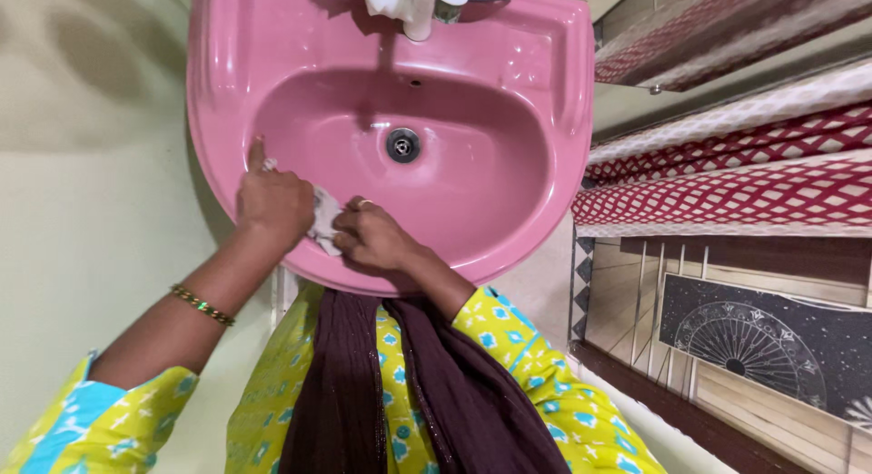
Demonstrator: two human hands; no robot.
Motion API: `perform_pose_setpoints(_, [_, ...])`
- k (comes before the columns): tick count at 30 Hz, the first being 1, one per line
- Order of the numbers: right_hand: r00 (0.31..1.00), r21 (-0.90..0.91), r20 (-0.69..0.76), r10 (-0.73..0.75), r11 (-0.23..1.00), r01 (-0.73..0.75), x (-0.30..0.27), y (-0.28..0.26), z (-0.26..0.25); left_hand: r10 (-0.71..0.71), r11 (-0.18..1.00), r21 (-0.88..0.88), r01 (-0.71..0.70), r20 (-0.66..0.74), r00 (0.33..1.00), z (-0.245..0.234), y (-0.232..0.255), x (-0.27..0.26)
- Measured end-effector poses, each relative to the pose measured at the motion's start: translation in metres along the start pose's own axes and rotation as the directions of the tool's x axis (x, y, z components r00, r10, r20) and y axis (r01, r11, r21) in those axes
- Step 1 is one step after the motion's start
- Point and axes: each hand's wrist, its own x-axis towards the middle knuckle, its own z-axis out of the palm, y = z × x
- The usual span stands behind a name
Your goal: The person wipes the interior and rim of a pink bathroom sink using a white cloth. They repeatedly rub the basin, faucet area, and drain with the cloth, occasionally refolding it to continue cleaning.
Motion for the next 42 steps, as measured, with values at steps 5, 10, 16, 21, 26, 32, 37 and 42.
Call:
perform_pose_setpoints(5, [0.995,0.123,-0.09,0.034,0.992,-0.023,0.0,-0.019,0.013,-0.002,0.993,-0.121,0.003,0.006,1.0,0.01,0.003,0.003])
perform_pose_setpoints(10, [0.972,-0.066,0.121,0.202,0.979,-0.195,-0.053,0.03,-0.014,0.088,0.921,-0.389,-0.021,0.156,0.984,0.023,0.041,0.009])
perform_pose_setpoints(16, [0.885,-0.624,0.102,0.454,0.722,-0.299,-0.105,0.073,-0.113,0.342,0.782,-0.612,-0.117,0.265,0.902,0.016,0.093,0.016])
perform_pose_setpoints(21, [0.8,-0.911,-0.214,0.56,0.181,-0.37,-0.11,0.112,-0.156,0.423,0.659,-0.736,-0.155,0.192,0.885,0.005,0.139,0.021])
perform_pose_setpoints(26, [0.958,-0.847,-0.051,0.282,0.496,-0.191,-0.113,0.16,-0.123,0.393,0.681,-0.723,-0.118,0.225,0.891,0.0,0.148,0.014])
perform_pose_setpoints(32, [0.86,-0.758,0.021,0.509,0.569,-0.318,-0.103,0.121,-0.113,0.386,0.678,-0.72,-0.149,0.176,0.905,0.002,0.129,0.001])
perform_pose_setpoints(37, [0.8,-0.7,0.125,0.587,0.623,-0.348,-0.086,0.098,-0.092,0.292,0.744,-0.661,-0.097,0.192,0.937,0.002,0.105,-0.008])
perform_pose_setpoints(42, [0.773,-0.366,0.286,0.566,0.81,-0.457,-0.054,0.011,-0.047,0.165,0.936,-0.335,-0.111,0.14,0.976,0.032,0.037,0.011])
